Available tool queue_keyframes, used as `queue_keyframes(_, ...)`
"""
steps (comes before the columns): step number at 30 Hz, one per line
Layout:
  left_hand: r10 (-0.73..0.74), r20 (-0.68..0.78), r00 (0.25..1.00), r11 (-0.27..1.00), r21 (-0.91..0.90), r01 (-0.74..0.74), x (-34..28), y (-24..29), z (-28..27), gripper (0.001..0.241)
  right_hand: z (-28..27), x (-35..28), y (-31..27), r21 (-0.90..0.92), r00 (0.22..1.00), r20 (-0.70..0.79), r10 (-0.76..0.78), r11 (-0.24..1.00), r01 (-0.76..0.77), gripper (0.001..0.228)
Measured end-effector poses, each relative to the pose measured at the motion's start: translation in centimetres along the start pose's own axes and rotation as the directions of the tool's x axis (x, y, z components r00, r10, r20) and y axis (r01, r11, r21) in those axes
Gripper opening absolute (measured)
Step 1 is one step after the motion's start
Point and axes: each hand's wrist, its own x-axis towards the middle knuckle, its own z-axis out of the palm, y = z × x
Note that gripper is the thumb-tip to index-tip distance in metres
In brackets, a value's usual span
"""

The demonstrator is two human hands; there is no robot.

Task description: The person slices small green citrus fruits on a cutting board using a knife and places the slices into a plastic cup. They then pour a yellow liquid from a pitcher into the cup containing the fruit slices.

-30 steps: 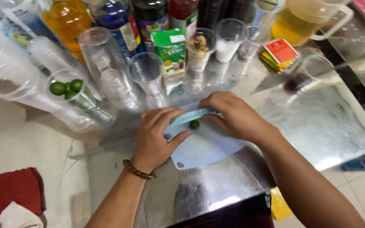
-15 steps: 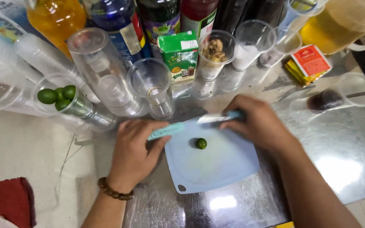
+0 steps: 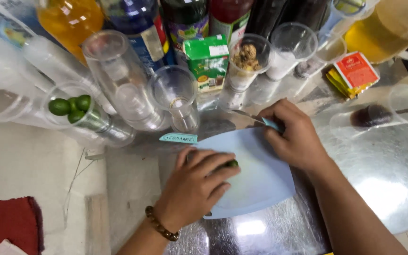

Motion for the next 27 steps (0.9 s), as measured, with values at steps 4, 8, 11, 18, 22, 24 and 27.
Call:
queue_keyframes(4, 0.003, -0.057, 0.998, 0.998, -0.066, -0.007, 0.5, 0.0, 0.0, 0.003, 0.0, 0.2, -1.4, 0.060, 1.000, -0.006, -0.028, 0.998, 0.028, 0.019)
queue_keyframes(8, -0.116, -0.044, 0.992, 0.991, -0.068, 0.112, 0.2, -0.7, 0.9, 0.023, 0.2, -0.1, -2.0, 0.115, 0.996, 0.045, 0.076, 0.990, -0.081, 0.018)
queue_keyframes(11, -0.120, -0.060, 0.991, 0.992, -0.039, 0.118, 0.0, -1.0, 1.2, 0.019, 0.3, -0.2, -2.0, 0.145, 0.990, 0.074, 0.121, 0.981, -0.130, 0.020)
queue_keyframes(18, -0.113, -0.074, 0.991, 0.991, 0.058, 0.118, 0.2, -1.0, 1.5, 0.026, 0.6, -0.5, -2.1, 0.198, 0.955, 0.236, 0.180, 0.953, -0.228, 0.015)
queue_keyframes(22, -0.103, -0.108, 0.989, 0.994, 0.027, 0.106, 0.0, -1.2, 1.3, 0.023, 1.0, -1.0, -2.9, 0.348, 0.964, 0.248, 0.094, 0.920, -0.179, 0.009)
queue_keyframes(24, -0.148, -0.151, 0.977, 0.987, -0.078, 0.138, -0.1, -1.3, 1.1, 0.022, 1.1, -1.1, -3.1, 0.372, 0.951, 0.276, 0.136, 0.898, -0.236, 0.014)
queue_keyframes(27, -0.162, -0.161, 0.974, 0.984, -0.095, 0.148, -0.4, -1.5, 1.1, 0.022, 1.3, -1.2, -2.6, 0.458, 0.930, 0.310, 0.198, 0.826, -0.329, 0.009)
